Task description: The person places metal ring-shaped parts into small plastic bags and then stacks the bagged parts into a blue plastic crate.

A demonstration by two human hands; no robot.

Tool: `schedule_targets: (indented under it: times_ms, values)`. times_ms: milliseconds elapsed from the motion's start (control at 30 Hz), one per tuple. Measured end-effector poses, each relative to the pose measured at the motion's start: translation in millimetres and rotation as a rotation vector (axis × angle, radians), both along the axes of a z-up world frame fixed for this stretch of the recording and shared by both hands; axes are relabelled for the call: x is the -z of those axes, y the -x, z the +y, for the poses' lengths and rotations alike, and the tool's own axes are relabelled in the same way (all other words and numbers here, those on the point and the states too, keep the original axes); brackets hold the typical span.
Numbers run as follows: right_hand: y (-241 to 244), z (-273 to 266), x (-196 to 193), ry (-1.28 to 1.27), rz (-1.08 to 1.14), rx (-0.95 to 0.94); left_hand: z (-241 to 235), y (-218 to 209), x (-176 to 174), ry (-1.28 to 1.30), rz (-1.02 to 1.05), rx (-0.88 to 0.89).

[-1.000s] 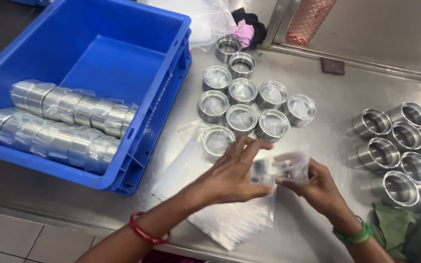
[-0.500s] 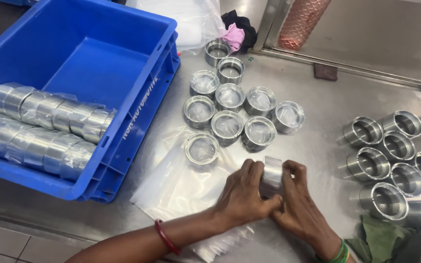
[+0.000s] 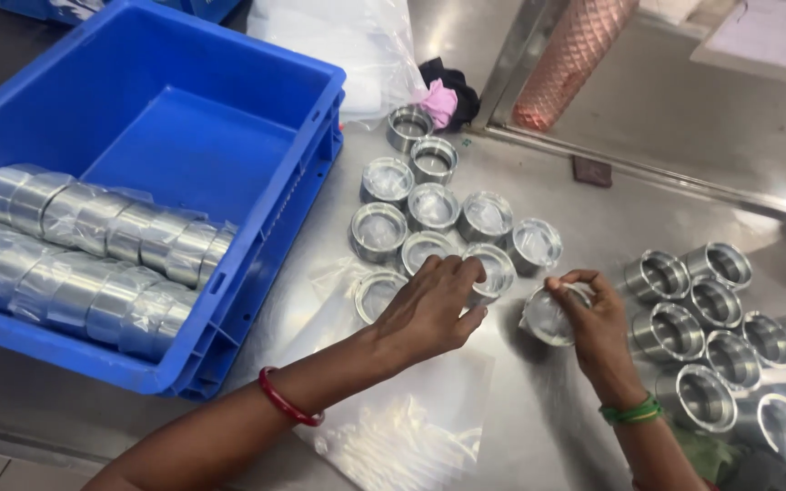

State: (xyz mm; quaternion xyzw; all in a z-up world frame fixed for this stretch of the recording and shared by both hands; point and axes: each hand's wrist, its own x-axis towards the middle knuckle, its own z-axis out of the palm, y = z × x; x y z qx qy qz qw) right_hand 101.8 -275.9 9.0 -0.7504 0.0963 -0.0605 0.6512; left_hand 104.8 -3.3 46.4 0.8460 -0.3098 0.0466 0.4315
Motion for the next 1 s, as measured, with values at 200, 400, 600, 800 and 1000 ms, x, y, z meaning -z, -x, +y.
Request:
schedule_targets:
  times_ms: [200, 400, 600, 800, 1000]
  values:
    - [-74, -5, -47, 0.168, -0.024, -0.070, -32, -39, 12, -0.194, -0.051, -0.021]
    - [-136, -20, -43, 0.889, -0.001, -0.433, -66, -63, 19, -0.534, -0.059, 0.032]
    - [-133, 15, -68, 1.229, 0.076, -0.766, -74, -40, 19, -0.535, -0.004, 0.154]
    - [-91, 28, -59, 1.444, 0.255, -0.504, -71, -47, 9, -0.542, 0.200, 0.170]
    - [-3, 19, -79, 1.451, 0.419, -0.548, -95, -116, -15, -0.399, -0.008, -0.039]
